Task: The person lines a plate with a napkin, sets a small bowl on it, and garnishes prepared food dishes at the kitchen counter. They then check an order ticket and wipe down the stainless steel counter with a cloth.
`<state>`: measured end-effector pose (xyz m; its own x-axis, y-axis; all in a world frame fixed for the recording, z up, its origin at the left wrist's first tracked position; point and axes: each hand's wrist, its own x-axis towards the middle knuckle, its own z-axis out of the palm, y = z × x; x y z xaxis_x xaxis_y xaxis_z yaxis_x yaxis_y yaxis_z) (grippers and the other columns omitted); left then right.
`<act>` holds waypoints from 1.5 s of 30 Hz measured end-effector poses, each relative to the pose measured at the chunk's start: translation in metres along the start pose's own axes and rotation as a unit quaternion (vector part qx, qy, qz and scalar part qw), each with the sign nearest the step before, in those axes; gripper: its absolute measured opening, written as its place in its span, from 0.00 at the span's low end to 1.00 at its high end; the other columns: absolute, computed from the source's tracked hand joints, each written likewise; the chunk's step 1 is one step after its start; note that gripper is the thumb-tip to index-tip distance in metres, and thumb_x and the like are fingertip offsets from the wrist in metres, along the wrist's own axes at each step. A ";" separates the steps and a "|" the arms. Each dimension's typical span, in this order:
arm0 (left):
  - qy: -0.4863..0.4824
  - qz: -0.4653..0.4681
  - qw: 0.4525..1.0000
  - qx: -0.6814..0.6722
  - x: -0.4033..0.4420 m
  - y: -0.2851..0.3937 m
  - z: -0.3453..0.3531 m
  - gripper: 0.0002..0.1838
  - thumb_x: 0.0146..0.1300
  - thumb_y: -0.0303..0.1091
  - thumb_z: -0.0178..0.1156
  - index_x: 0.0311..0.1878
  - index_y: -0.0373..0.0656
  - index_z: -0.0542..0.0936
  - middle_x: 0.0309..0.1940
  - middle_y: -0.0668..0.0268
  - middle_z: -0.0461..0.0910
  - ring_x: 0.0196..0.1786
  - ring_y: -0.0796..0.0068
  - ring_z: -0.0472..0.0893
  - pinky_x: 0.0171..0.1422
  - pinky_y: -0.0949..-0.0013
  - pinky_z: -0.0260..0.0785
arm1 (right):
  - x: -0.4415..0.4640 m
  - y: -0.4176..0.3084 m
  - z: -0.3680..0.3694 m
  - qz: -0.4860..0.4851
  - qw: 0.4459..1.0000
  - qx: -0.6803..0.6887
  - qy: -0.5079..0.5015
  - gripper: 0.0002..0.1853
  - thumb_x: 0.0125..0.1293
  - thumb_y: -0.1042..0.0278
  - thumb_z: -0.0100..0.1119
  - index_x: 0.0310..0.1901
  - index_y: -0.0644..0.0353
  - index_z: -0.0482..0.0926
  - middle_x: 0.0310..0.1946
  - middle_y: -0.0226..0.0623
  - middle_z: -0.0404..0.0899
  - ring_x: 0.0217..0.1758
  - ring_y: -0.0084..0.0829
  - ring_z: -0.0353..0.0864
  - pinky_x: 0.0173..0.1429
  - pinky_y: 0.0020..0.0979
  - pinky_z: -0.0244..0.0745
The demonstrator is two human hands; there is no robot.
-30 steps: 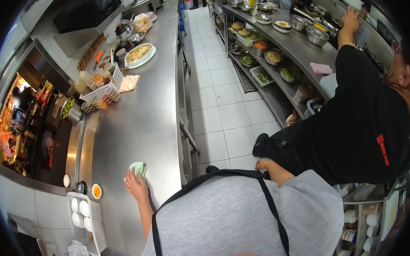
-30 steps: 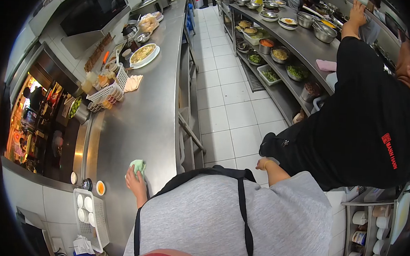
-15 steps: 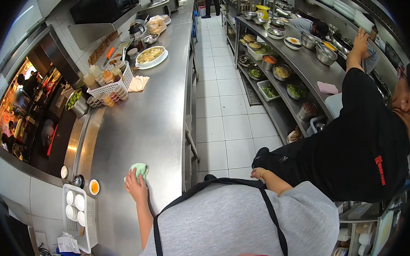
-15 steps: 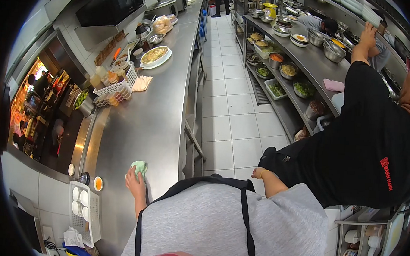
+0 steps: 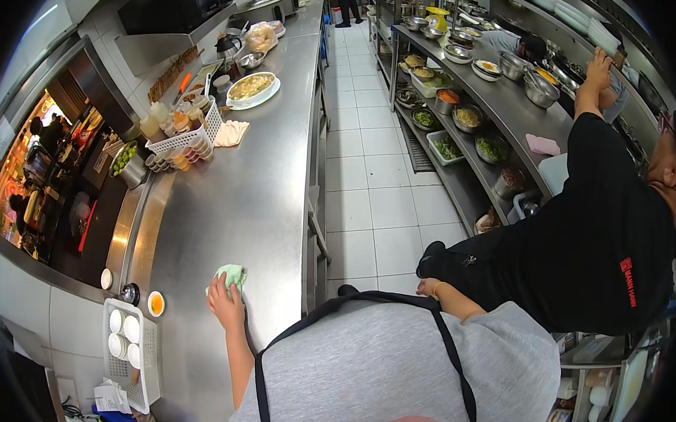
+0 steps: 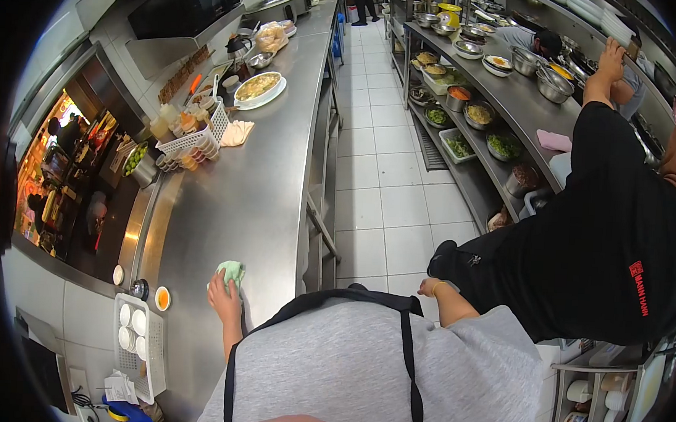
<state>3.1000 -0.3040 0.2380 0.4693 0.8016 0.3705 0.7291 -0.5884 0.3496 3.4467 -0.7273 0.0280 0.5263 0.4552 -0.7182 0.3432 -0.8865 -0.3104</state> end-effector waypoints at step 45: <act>0.006 -0.004 1.000 -0.013 -0.001 -0.001 0.000 0.20 0.63 0.38 0.51 0.58 0.50 0.71 0.60 0.63 0.67 0.64 0.60 0.63 0.70 0.53 0.46 | -0.244 0.177 -0.617 -0.347 0.397 0.241 0.815 0.20 0.56 0.68 0.48 0.53 0.55 0.69 0.59 0.40 0.59 0.63 0.36 0.58 0.60 0.31 0.60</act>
<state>3.0987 -0.3039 0.2375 0.4582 0.8048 0.3774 0.7193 -0.5851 0.3745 3.8591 -0.9439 0.5333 0.3737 -0.2946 0.8795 0.8637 -0.2352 -0.4457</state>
